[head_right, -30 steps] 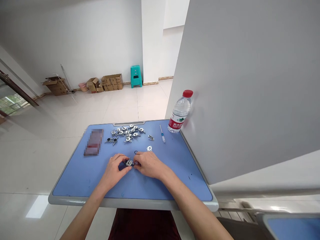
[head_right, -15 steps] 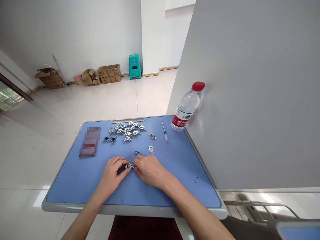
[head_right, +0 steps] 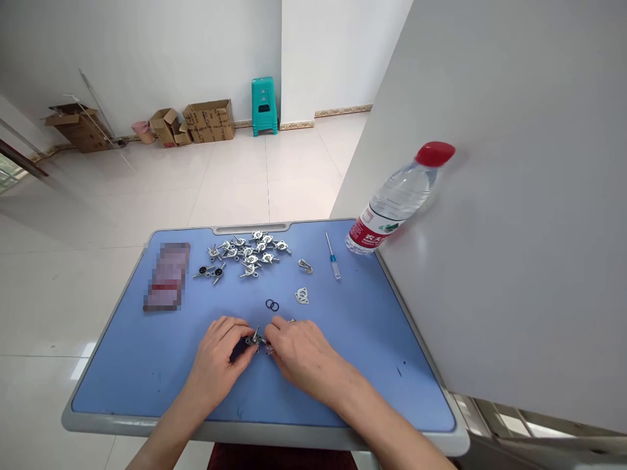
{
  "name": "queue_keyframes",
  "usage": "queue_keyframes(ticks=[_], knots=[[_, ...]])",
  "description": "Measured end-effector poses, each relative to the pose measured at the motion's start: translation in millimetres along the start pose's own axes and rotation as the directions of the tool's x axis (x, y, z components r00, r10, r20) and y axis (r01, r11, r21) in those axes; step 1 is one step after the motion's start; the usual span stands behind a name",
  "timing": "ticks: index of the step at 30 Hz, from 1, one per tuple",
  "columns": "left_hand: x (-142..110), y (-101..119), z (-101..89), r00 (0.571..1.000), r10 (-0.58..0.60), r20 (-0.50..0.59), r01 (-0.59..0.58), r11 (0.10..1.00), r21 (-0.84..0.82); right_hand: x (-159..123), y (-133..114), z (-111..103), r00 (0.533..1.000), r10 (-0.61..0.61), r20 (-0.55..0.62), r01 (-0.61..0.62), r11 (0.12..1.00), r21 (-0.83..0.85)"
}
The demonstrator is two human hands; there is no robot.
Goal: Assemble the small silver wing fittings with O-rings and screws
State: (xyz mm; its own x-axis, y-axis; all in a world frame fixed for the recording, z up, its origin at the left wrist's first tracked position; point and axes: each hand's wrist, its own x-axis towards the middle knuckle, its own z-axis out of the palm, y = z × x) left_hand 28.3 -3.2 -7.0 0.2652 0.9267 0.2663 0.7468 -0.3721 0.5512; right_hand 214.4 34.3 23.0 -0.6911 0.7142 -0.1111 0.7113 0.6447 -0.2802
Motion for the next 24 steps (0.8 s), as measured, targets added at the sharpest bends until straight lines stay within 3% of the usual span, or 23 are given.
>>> queue_keyframes(ticks=[8,24], knots=[[0.0,0.0,1.7,0.999,0.023,-0.028,-0.023,1.000,0.013,-2.1,2.8,5.8,1.000,-0.023,-0.011,0.023,0.999,-0.024],[0.5,1.1,1.3,0.999,-0.048,0.007,0.049,0.998,-0.033,-3.8,2.9,8.4,0.994,-0.059,-0.095,0.060,0.998,0.007]])
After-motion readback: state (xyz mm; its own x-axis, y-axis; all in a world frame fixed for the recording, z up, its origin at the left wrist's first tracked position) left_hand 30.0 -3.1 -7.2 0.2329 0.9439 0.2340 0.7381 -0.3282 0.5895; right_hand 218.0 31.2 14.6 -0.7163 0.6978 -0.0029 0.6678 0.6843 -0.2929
